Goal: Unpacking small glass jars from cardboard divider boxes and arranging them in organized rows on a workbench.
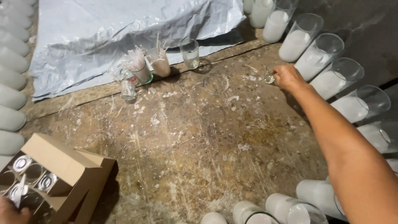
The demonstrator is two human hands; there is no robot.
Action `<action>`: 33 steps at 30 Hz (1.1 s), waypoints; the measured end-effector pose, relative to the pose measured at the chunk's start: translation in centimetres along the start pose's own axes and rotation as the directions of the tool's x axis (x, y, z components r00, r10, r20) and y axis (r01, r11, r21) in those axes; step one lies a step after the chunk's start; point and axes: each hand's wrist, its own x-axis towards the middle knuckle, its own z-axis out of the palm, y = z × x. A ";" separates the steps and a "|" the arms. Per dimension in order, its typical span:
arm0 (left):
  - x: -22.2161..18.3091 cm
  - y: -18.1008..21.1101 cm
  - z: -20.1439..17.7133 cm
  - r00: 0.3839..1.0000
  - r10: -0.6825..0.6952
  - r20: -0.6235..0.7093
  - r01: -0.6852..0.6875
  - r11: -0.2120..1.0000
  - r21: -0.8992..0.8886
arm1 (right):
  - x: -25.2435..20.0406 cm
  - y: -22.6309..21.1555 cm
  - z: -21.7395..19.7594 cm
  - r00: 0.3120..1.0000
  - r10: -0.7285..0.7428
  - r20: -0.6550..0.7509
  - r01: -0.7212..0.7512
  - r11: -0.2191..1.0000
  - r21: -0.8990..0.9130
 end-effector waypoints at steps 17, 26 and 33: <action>-2.1 22.9 -23.4 0.967 0.213 0.136 -0.228 0.969 0.101 | -21.5 -43.4 -15.3 0.346 -0.806 -0.480 0.902 0.427 -0.067; -10.0 47.5 -31.4 0.832 0.361 0.421 -0.111 0.852 -0.512 | -25.6 -44.6 -14.7 0.503 -0.691 -0.519 0.844 0.264 0.467; -12.2 46.6 -33.7 0.876 0.395 0.276 -0.143 0.759 -0.635 | -17.5 -28.1 -17.8 0.986 -0.165 0.026 0.124 0.830 0.545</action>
